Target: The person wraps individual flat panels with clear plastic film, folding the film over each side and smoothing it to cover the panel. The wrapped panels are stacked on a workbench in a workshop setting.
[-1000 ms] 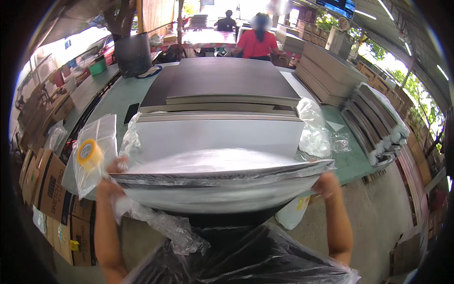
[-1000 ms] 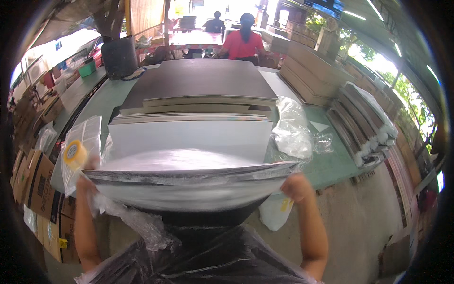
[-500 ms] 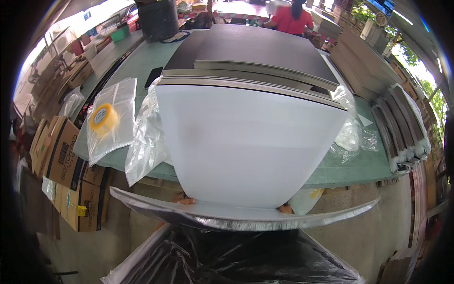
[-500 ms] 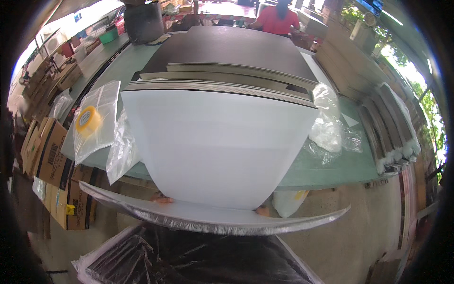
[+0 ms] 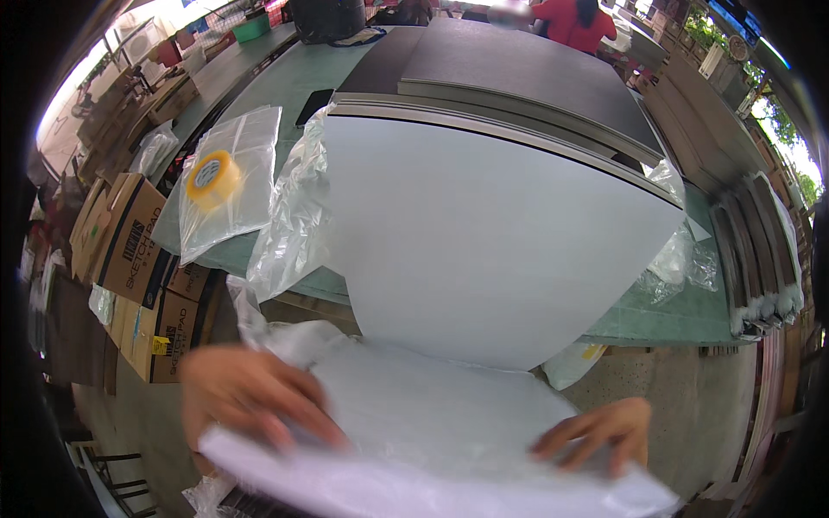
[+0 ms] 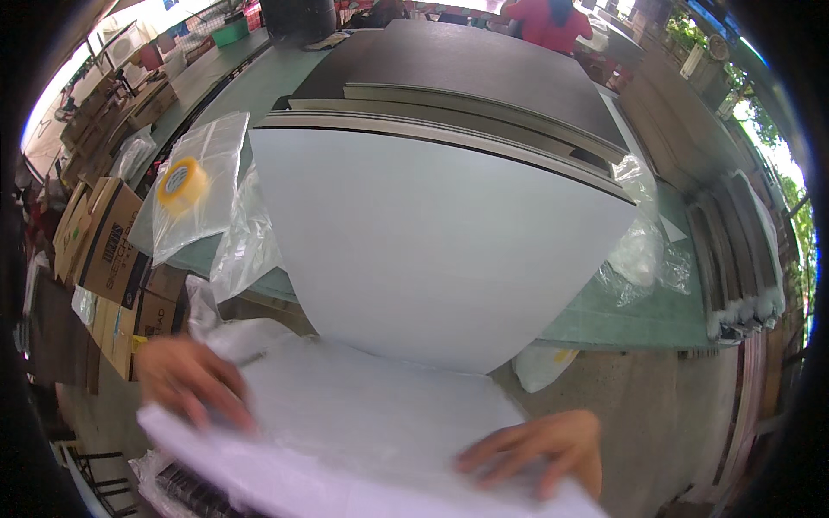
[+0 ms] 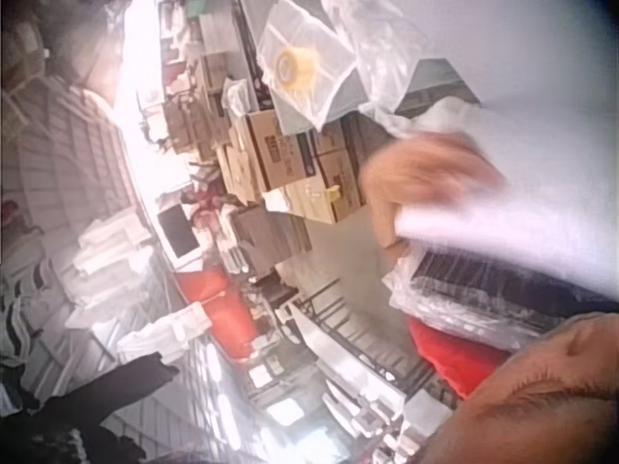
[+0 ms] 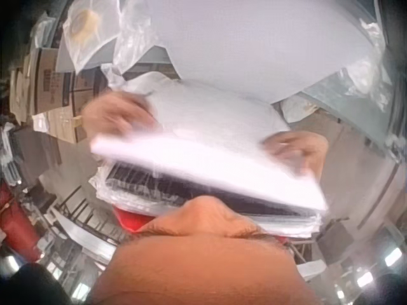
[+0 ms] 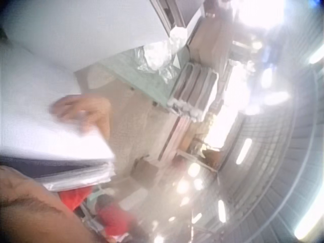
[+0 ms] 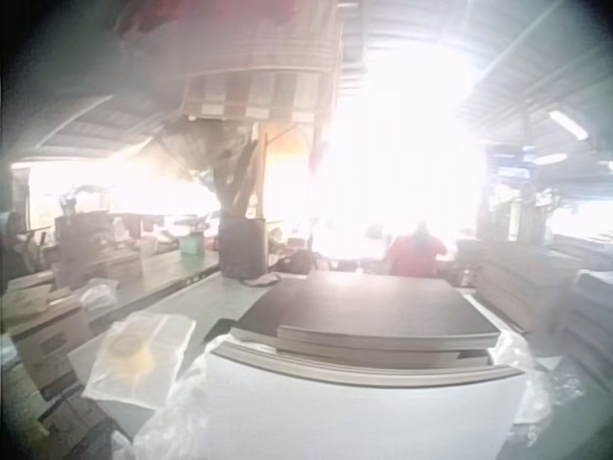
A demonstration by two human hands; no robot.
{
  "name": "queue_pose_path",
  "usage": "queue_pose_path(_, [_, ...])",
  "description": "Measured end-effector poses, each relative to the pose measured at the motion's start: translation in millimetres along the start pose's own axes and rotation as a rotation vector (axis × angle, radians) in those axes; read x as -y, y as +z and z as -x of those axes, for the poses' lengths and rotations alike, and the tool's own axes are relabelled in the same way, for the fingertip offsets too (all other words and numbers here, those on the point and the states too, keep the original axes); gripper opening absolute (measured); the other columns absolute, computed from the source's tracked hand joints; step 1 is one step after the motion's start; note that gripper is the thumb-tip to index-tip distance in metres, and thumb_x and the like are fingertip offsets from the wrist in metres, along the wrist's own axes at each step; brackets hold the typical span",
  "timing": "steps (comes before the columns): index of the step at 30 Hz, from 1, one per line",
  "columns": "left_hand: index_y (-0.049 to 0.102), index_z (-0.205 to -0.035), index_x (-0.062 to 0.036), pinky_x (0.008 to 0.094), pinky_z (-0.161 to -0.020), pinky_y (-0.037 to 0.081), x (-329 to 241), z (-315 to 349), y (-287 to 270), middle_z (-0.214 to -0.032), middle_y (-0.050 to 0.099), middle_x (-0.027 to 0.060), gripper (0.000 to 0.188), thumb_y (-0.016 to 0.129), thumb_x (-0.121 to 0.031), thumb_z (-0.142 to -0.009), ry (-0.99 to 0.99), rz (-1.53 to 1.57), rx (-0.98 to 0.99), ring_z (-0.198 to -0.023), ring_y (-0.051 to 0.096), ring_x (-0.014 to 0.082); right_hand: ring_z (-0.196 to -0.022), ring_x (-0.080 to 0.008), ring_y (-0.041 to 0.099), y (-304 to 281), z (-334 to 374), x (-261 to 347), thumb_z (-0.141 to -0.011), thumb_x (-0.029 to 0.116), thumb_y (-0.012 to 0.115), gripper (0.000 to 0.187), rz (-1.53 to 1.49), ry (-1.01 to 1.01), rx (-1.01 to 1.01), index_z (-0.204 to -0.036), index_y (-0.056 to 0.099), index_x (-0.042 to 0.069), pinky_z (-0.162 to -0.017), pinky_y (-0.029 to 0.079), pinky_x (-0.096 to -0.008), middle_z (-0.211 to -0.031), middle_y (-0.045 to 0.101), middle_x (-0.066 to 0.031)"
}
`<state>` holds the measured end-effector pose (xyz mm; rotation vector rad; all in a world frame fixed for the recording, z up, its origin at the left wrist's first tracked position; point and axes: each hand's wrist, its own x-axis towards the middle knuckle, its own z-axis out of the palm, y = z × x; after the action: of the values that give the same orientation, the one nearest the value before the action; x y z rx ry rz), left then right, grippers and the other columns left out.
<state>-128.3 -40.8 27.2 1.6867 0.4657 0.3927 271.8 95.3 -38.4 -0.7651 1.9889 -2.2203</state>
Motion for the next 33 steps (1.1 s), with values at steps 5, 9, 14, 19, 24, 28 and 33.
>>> queue_pose_path(5, [0.042,-0.122,-0.0166,0.0372,-0.091,0.033,172.2,-47.5,60.1,-0.122,0.039,0.0163,0.048,0.034,-0.046,-0.085,-0.526,-0.384,-0.029,-0.107,0.043,0.0309,-0.128,-0.0329,0.003,16.2,16.9,-123.4,-0.084,0.05,0.035,0.059,0.308,1.058,-0.22,-0.132,0.022,0.018,-0.101,0.008,-0.0476,-0.139,0.009,-0.0129])
queue_pose_path(9, [0.056,-0.104,-0.009,0.0378,-0.085,0.038,322.3,-23.8,32.7,-0.107,0.052,0.0134,0.034,0.043,-0.033,-0.083,-0.921,-0.311,-0.289,-0.101,0.048,0.0289,-0.127,-0.0293,0.011,-0.5,95.3,-210.1,-0.081,0.057,0.032,0.064,0.285,1.22,-0.407,-0.132,0.022,0.019,-0.101,0.015,-0.042,-0.137,0.017,-0.0128])
queue_pose_path(14, [0.056,-0.099,-0.0056,0.0362,-0.075,0.041,190.0,-119.2,1.8,-0.096,0.056,0.0126,0.025,0.045,-0.022,-0.084,-0.669,-0.557,-0.104,-0.089,0.052,0.0275,-0.111,-0.025,0.041,-50.1,-6.3,-141.9,-0.081,0.053,0.039,0.058,0.496,1.257,-0.042,-0.117,0.045,0.008,-0.092,0.032,-0.0343,-0.12,0.043,-0.0159])
queue_pose_path(19, [0.053,-0.102,-0.0052,0.035,-0.07,0.041,78.4,-157.6,0.4,-0.09,0.055,0.0097,0.024,0.05,-0.018,-0.082,-0.028,-0.271,-0.639,-0.08,0.052,0.0232,-0.1,-0.0233,0.048,-55.9,-94.7,-95.9,-0.08,0.035,0.054,0.042,0.506,0.687,-0.462,-0.105,0.052,0.002,-0.088,0.036,-0.0332,-0.108,0.052,-0.0131])
queue_pose_path(24, [0.055,-0.098,-0.0034,0.0283,-0.068,0.042,77.8,-112.1,-27.2,-0.09,0.057,0.0081,0.025,0.056,-0.02,-0.079,-0.136,-0.13,-0.872,-0.078,0.053,0.0144,-0.092,-0.0158,0.051,-58.3,-78.1,-64.5,-0.077,0.007,0.057,0.029,-0.057,0.477,-0.757,-0.104,0.051,0.0,-0.082,0.04,-0.028,-0.1,0.055,-0.0063])
queue_pose_path(28, [0.059,-0.085,-0.0014,0.0238,-0.057,0.039,104.3,-107.0,-15.2,-0.066,0.055,0.0024,0.016,0.058,-0.015,-0.077,-0.381,-0.245,-0.592,-0.065,0.047,0.0081,-0.082,-0.0106,0.053,-52.1,-62.9,-79.9,-0.074,0.002,0.058,0.024,0.0,0.457,-0.783,-0.097,0.053,0.0,-0.073,0.043,-0.0254,-0.086,0.058,-0.0026])
queue_pose_path(33, [0.055,-0.071,0.0007,0.0234,-0.055,0.038,88.9,-99.2,-30.6,-0.06,0.049,0.0013,0.019,0.06,-0.017,-0.076,-0.361,-0.123,-1.039,-0.06,0.042,0.0059,-0.079,-0.0139,0.055,-50.3,-36.5,-56.9,-0.073,0.008,0.062,0.027,0.666,0.82,-1.084,-0.097,0.054,0.0,-0.066,0.045,-0.0277,-0.08,0.058,-0.0073])
